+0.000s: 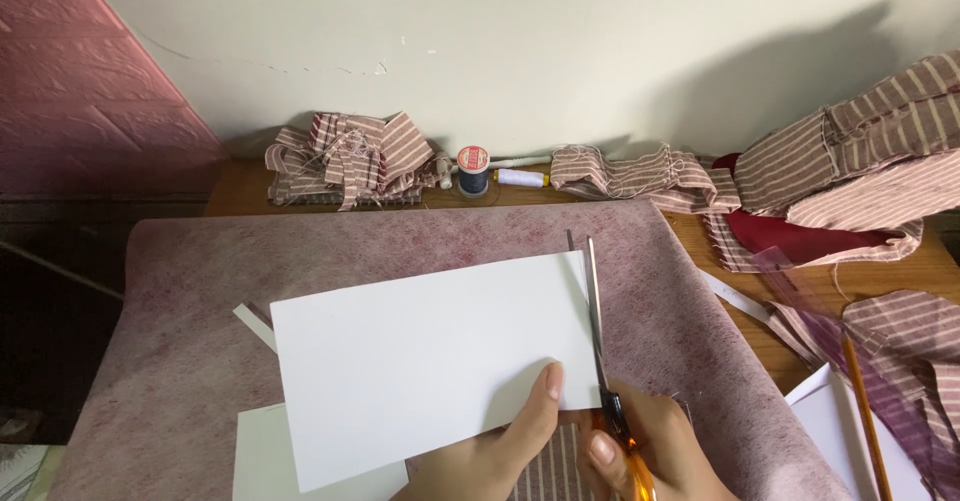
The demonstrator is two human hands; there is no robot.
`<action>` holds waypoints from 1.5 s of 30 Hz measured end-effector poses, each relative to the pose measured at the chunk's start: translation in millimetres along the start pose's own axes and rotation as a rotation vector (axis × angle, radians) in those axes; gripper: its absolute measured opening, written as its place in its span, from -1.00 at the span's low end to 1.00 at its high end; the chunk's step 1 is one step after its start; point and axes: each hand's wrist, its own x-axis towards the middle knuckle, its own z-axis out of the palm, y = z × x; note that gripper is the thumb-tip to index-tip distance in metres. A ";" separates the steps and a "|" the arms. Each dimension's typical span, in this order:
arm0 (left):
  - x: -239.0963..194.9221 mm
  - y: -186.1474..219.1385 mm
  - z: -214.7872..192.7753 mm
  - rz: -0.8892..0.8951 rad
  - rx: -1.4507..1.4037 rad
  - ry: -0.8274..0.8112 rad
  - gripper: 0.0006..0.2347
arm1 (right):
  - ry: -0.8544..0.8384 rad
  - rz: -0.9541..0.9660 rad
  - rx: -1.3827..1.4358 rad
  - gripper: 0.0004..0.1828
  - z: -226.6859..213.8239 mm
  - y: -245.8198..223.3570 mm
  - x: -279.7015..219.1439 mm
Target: Marking and cutting paper patterns to be used for fabric assembly in a workshop environment.
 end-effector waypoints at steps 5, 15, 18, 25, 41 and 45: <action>1.5 1.2 -0.2 0.077 0.042 0.036 -0.76 | 0.170 -0.005 0.060 -0.42 15.0 -2.0 -15.4; -14.6 -32.1 2.1 0.317 0.154 -0.106 -0.79 | 0.094 -0.024 0.062 -0.51 18.4 -12.9 -3.1; -19.4 -41.6 4.2 0.394 0.190 -0.109 -0.74 | 0.105 -0.059 0.035 -0.51 16.4 -13.0 -0.3; -28.4 -65.9 3.2 0.703 0.508 -0.153 -0.57 | -0.023 0.078 0.056 -0.28 10.7 -27.1 12.3; -22.1 -50.3 8.1 0.478 0.213 -0.146 -0.68 | -0.009 0.055 -0.142 -0.28 1.2 2.2 3.0; -11.3 -27.3 7.5 0.331 0.137 -0.063 -0.72 | -0.035 0.026 -0.135 -0.25 3.6 -3.4 7.6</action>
